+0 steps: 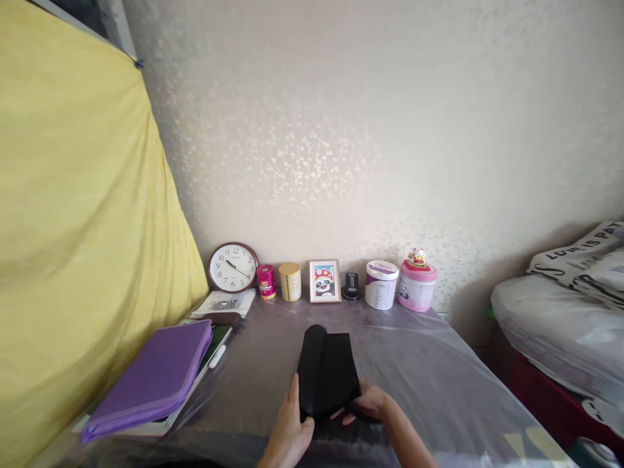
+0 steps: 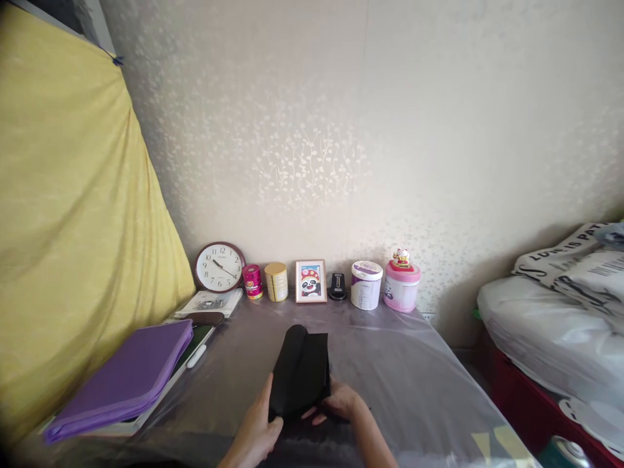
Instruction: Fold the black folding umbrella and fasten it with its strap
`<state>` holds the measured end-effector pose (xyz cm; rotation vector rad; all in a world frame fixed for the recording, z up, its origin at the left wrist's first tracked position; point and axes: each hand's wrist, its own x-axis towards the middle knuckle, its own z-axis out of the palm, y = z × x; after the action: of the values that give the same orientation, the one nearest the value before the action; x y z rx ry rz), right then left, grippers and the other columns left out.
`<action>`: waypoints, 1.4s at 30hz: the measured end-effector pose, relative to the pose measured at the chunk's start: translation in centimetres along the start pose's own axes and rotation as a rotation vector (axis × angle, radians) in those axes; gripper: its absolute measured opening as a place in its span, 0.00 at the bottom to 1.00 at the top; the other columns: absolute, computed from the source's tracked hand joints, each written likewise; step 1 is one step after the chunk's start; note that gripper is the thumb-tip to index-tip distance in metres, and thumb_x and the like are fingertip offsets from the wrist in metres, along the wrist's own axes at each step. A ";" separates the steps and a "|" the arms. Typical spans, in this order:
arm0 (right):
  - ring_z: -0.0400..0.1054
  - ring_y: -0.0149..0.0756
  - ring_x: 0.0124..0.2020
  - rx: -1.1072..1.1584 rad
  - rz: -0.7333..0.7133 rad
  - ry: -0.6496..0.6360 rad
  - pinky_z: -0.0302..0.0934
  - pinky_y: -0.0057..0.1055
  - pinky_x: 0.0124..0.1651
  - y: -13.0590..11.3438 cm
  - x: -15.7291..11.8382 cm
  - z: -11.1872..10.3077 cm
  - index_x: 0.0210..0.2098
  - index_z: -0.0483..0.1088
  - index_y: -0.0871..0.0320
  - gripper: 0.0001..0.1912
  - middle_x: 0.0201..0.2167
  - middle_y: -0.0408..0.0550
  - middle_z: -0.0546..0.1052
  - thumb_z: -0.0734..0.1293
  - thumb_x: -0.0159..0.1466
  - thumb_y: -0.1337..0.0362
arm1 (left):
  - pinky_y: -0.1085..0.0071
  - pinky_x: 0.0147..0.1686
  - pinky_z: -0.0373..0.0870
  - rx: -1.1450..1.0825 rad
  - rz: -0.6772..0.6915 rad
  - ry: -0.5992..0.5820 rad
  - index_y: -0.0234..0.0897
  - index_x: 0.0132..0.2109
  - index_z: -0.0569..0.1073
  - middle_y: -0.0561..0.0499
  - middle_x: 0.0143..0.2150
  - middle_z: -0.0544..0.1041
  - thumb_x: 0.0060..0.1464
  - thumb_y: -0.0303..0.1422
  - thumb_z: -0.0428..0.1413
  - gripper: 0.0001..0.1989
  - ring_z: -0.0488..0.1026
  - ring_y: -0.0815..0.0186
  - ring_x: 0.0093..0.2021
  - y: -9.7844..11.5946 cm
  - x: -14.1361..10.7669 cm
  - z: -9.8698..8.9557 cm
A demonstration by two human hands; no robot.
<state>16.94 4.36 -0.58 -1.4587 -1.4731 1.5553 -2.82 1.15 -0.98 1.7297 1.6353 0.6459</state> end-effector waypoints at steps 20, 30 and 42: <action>0.60 0.31 0.21 -0.417 -0.192 0.600 0.53 0.27 0.26 -2.4 1.2 -2.4 0.19 0.64 0.58 0.10 0.16 0.40 0.65 0.61 0.54 0.60 | 0.68 0.43 0.65 0.392 -0.058 -0.083 0.34 0.65 0.31 0.31 0.64 0.49 0.51 0.23 0.46 0.40 0.71 0.57 0.47 1.8 -1.0 0.6; 0.64 0.32 0.22 -0.119 -0.336 0.454 0.55 0.25 0.23 -5.8 5.9 3.1 0.31 0.71 0.60 0.14 0.20 0.42 0.71 0.62 0.56 0.55 | 0.69 0.46 0.65 0.367 -0.076 -0.082 0.28 0.65 0.36 0.32 0.65 0.47 0.48 0.22 0.48 0.41 0.71 0.58 0.48 2.2 -1.0 0.4; 0.71 0.40 0.42 -0.619 -0.135 0.407 0.58 0.28 0.38 -6.0 8.2 5.6 0.49 0.66 0.64 0.18 0.37 0.54 0.77 0.60 0.61 0.63 | 0.68 0.50 0.62 0.404 -0.022 -0.074 0.29 0.61 0.54 0.37 0.63 0.57 0.49 0.28 0.50 0.31 0.66 0.57 0.55 0.8 -1.5 -0.6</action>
<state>7.96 11.40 1.22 -1.8235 -1.8246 0.6754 -2.89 -0.22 0.14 1.9845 1.8197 0.2451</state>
